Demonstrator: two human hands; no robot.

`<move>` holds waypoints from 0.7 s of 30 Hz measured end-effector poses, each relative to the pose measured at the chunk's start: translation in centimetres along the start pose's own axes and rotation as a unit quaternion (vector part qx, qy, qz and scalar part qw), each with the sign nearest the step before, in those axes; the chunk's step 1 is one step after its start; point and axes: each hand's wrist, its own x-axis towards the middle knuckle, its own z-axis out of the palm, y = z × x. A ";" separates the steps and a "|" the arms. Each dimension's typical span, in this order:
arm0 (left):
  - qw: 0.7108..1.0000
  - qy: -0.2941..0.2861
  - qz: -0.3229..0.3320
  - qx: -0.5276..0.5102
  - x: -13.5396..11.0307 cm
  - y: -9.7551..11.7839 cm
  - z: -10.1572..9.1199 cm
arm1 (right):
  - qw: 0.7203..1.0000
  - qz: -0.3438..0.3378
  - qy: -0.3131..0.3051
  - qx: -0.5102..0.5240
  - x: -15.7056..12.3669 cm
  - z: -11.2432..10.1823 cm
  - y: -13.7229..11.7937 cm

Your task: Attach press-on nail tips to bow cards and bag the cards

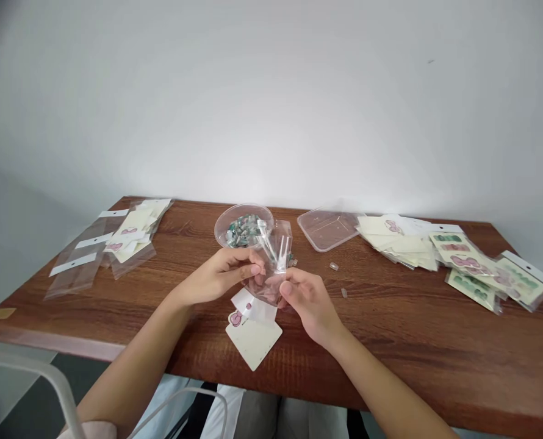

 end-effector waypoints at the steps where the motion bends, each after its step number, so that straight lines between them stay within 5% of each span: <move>1: 1.000 -0.003 0.002 0.002 0.3 -0.1 0.2 | 1.000 0.005 0.005 0.021 0.2 -0.2 0.2; 13: 0.994 0.028 0.038 0.097 -0.1 -1.3 0.9 | 0.988 0.079 -0.025 0.129 0.8 -0.4 0.5; 21: 0.998 0.035 0.013 -0.059 -0.5 -1.5 0.7 | 0.992 0.087 0.017 0.088 1.1 -0.5 -0.2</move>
